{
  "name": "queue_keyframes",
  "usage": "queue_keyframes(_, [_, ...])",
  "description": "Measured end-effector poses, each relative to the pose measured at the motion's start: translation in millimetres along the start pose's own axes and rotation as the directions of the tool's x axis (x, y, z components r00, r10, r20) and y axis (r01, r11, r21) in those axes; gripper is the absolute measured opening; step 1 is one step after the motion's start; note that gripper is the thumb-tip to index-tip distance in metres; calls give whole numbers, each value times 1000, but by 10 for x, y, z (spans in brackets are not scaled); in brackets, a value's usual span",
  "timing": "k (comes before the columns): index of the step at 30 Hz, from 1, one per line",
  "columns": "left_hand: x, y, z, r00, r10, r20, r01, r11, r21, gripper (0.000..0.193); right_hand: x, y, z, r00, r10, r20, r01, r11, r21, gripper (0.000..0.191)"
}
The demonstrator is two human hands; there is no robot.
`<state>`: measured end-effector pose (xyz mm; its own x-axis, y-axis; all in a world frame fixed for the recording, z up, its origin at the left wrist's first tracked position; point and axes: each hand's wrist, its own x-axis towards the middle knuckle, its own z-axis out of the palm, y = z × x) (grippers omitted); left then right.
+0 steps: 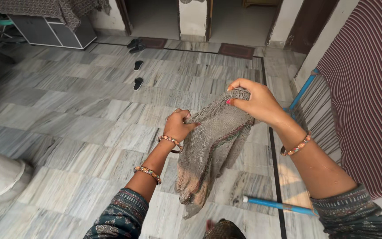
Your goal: The person unfolds a gray cloth, kneels, and wipes the tiled floor by hand, moving along the tiles and around a floor mat. They then carry the cloth to an outdoor tap, rinse and wring it out, and walk back inside holding the wet cloth.
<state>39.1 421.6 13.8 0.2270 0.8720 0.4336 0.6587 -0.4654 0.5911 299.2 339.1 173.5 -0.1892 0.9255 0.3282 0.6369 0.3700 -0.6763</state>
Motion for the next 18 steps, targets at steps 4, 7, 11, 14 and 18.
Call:
queue_keyframes(4, [841,-490,381,985,-77,-155,44,978,-205,22,705,353,9,991,-67,113,97,953,-286,62])
queue_keyframes(7, [1347,-716,559,953,-301,24,298,927,-228,40,1197,672,-10,966,56,252,94,833,-546,78])
queue_keyframes(11, [2424,-949,659,954,-262,145,249,963,99,58,2310,1104,-181,965,116,235,54,789,-612,42])
queue_keyframes(14, [3112,-1323,868,930,-330,164,343,937,-61,59,3247,1561,-111,997,5,77,40,817,-576,39])
queue_keyframes(18, [3782,-1828,1179,899,-273,343,333,934,-130,63,4157,1989,-87,995,102,-20,-98,855,-509,41])
